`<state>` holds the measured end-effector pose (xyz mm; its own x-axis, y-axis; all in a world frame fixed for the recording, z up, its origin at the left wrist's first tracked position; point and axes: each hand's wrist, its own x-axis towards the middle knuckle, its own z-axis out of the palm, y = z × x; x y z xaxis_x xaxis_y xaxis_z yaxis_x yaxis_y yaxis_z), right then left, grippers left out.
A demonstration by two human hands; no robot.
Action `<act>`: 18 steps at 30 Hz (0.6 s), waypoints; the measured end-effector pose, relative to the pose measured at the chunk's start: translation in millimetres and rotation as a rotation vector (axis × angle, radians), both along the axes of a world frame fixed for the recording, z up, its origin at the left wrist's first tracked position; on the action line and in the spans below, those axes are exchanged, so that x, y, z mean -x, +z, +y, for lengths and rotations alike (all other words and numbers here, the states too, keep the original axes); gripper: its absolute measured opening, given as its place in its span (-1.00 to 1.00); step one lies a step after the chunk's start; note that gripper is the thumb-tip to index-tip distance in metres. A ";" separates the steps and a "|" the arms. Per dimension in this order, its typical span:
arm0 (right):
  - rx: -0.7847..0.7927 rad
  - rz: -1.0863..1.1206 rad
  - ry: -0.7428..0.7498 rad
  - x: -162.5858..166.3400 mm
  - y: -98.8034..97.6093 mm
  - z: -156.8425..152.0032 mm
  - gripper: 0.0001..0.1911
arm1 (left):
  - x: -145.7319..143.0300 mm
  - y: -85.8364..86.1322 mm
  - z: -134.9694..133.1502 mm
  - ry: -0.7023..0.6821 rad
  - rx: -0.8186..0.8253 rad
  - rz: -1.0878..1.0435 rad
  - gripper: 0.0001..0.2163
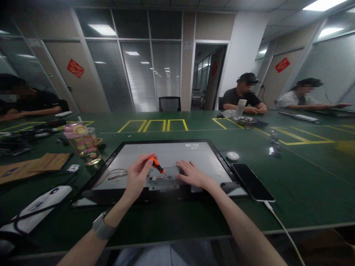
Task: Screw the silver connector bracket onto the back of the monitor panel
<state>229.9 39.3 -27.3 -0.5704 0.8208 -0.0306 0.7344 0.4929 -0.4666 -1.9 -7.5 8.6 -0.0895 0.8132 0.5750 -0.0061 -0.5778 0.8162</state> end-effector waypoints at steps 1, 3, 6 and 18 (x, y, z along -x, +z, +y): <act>0.001 0.002 0.002 0.0 0.1 0.0 -0.30 | 0.1 -0.6 1.2 0.030 -0.009 0.009 -0.80; 0.003 0.005 0.004 0.1 0.4 -0.1 -0.31 | 0.2 -2.0 3.3 0.077 -0.024 0.021 -0.83; 0.006 0.004 0.002 0.6 1.2 -0.4 -0.31 | -0.1 -3.4 3.6 0.097 -0.032 0.040 -0.79; -0.002 -0.009 -0.001 -0.2 -1.6 1.4 -0.29 | -2.6 -4.8 2.9 0.157 -0.036 0.045 -0.88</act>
